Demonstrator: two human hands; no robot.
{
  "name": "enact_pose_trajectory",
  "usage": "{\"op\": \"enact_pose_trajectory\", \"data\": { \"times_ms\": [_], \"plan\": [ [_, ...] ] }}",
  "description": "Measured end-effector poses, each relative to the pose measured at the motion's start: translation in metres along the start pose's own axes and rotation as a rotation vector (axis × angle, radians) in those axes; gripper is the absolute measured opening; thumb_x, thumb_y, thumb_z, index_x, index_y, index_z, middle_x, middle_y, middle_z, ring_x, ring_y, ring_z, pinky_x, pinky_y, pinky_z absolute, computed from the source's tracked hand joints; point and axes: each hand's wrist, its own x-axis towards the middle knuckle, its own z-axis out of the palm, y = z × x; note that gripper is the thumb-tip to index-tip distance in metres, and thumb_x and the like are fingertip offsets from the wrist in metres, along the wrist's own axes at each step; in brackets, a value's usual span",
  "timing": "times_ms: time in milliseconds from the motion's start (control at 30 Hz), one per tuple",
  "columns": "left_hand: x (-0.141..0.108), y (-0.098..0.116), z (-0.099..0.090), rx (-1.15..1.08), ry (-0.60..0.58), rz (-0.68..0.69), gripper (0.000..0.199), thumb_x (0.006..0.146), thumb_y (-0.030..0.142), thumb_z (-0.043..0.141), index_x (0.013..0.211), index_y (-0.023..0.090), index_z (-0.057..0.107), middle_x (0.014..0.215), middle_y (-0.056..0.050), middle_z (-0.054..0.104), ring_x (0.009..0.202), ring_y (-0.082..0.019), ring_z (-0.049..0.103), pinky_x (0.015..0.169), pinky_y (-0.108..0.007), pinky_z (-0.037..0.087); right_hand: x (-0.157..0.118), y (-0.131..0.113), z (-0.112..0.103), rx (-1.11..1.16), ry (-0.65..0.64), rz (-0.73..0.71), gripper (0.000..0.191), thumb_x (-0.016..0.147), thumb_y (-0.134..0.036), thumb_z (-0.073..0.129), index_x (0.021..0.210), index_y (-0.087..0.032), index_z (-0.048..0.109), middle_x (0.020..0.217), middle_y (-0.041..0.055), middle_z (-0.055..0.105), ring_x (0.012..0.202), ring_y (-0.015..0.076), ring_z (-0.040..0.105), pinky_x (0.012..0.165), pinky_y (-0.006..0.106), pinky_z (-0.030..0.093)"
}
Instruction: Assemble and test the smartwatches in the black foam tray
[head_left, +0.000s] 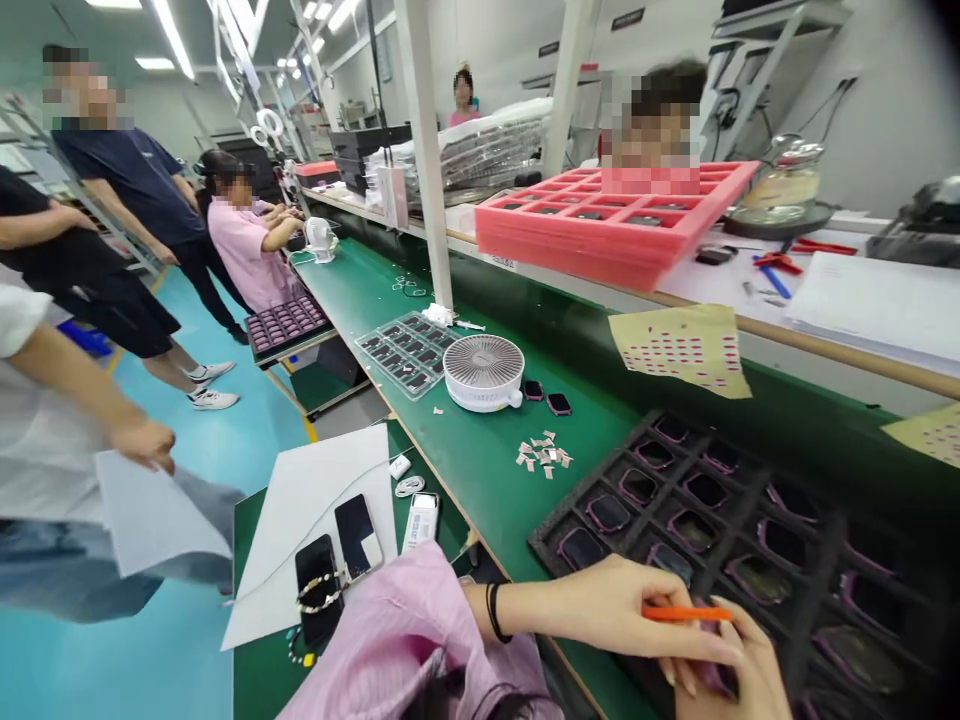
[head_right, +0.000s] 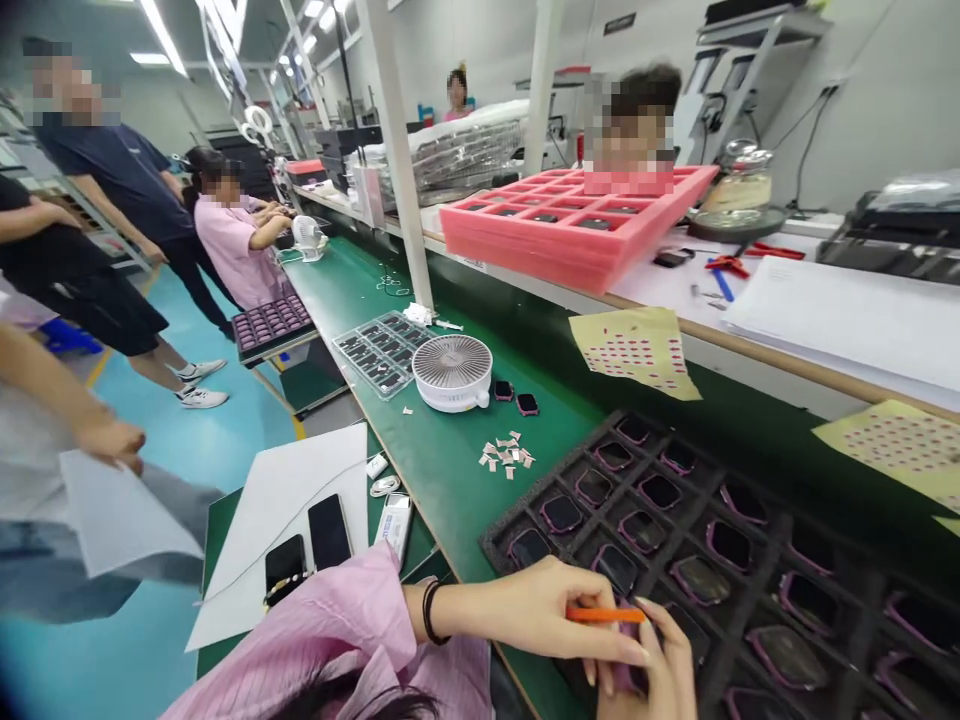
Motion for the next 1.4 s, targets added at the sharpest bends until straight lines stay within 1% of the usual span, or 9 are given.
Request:
{"op": "enact_pose_trajectory", "data": {
  "times_ms": [200, 333, 500, 600, 700, 867, 1200, 1300, 1400],
  "plan": [
    [-0.001, 0.003, -0.01, -0.038, 0.056, 0.054, 0.038, 0.082, 0.053, 0.052, 0.07, 0.017, 0.046, 0.061, 0.004, 0.048, 0.057, -0.009, 0.047, 0.057, -0.02, 0.037, -0.02, -0.005, 0.022, -0.084, 0.04, -0.225, 0.031, 0.08, -0.046, 0.061, 0.099, -0.023, 0.052, 0.077, -0.0018, 0.055, 0.061, 0.0123, 0.053, 0.056, 0.025, 0.042],
    [-0.001, 0.004, -0.054, 0.434, 0.381, 0.069, 0.034, 0.087, 0.044, 0.047, 0.067, 0.017, 0.046, 0.061, 0.005, 0.043, 0.058, -0.009, 0.043, 0.056, -0.021, 0.031, -0.01, -0.004, 0.012, -0.442, 0.074, -0.479, 0.028, 0.085, -0.045, 0.054, 0.099, -0.021, 0.054, 0.086, 0.0027, 0.057, 0.076, 0.0172, 0.055, 0.068, 0.03, 0.042],
    [0.008, -0.009, -0.105, 1.016, 0.584, -0.173, 0.02, 0.091, 0.034, 0.046, 0.088, 0.019, 0.059, 0.076, -0.004, 0.064, 0.073, -0.019, 0.062, 0.061, -0.024, 0.037, -0.004, 0.01, 0.006, -0.927, -0.15, -0.54, 0.024, 0.087, -0.042, 0.05, 0.093, -0.02, 0.059, 0.089, 0.0059, 0.062, 0.083, 0.0213, 0.056, 0.077, 0.036, 0.041],
    [0.01, -0.015, -0.113, 1.06, 0.623, -0.277, 0.026, 0.09, 0.041, 0.046, 0.099, 0.019, 0.057, 0.091, -0.008, 0.068, 0.084, -0.025, 0.065, 0.063, -0.026, 0.041, -0.007, 0.011, 0.01, -1.103, -0.137, -0.714, 0.028, 0.092, -0.041, 0.043, 0.094, -0.02, 0.061, 0.09, 0.0076, 0.06, 0.085, 0.0228, 0.053, 0.079, 0.038, 0.04],
    [0.007, -0.017, -0.113, 1.014, 0.676, -0.229, 0.033, 0.091, 0.046, 0.043, 0.109, 0.021, 0.053, 0.101, -0.008, 0.068, 0.09, -0.025, 0.065, 0.066, -0.027, 0.044, -0.009, 0.007, 0.02, -1.278, -0.086, -0.871, 0.034, 0.094, -0.042, 0.039, 0.095, -0.019, 0.064, 0.087, 0.0088, 0.055, 0.081, 0.0232, 0.049, 0.075, 0.038, 0.04],
    [-0.003, -0.013, -0.11, 0.909, 0.669, -0.113, 0.029, 0.093, 0.042, 0.04, 0.107, 0.022, 0.055, 0.093, -0.005, 0.068, 0.084, -0.021, 0.065, 0.07, -0.027, 0.044, 0.001, 0.014, 0.046, -1.501, -0.179, -0.87, 0.039, 0.094, -0.044, 0.035, 0.092, -0.016, 0.063, 0.082, 0.0106, 0.054, 0.078, 0.0257, 0.049, 0.068, 0.038, 0.038],
    [-0.017, -0.007, -0.096, 0.503, 0.458, -0.001, 0.028, 0.092, 0.038, 0.037, 0.097, 0.019, 0.057, 0.063, 0.004, 0.049, 0.057, -0.011, 0.045, 0.06, -0.021, 0.036, 0.005, 0.024, 0.076, -1.107, -0.403, -0.652, 0.022, 0.092, -0.035, 0.041, 0.098, -0.018, 0.053, 0.086, 0.0096, 0.061, 0.079, 0.0254, 0.056, 0.072, 0.041, 0.044],
    [-0.018, -0.003, -0.088, 0.342, 0.37, 0.03, 0.029, 0.092, 0.039, 0.038, 0.087, 0.017, 0.057, 0.06, 0.006, 0.044, 0.055, -0.008, 0.041, 0.057, -0.019, 0.034, 0.005, 0.016, 0.074, -0.804, -0.394, -0.479, 0.03, 0.09, -0.034, 0.046, 0.116, -0.02, 0.05, 0.097, 0.0085, 0.062, 0.085, 0.0224, 0.058, 0.074, 0.037, 0.046],
    [-0.015, 0.001, -0.072, 0.154, 0.212, -0.025, 0.034, 0.091, 0.043, 0.038, 0.08, 0.016, 0.054, 0.054, 0.008, 0.037, 0.046, -0.006, 0.033, 0.048, -0.018, 0.029, 0.008, -0.001, 0.068, -0.362, -0.296, -0.243, 0.027, 0.087, -0.039, 0.053, 0.109, -0.024, 0.052, 0.087, 0.0025, 0.06, 0.066, 0.0147, 0.056, 0.055, 0.026, 0.045]
  ]
}}
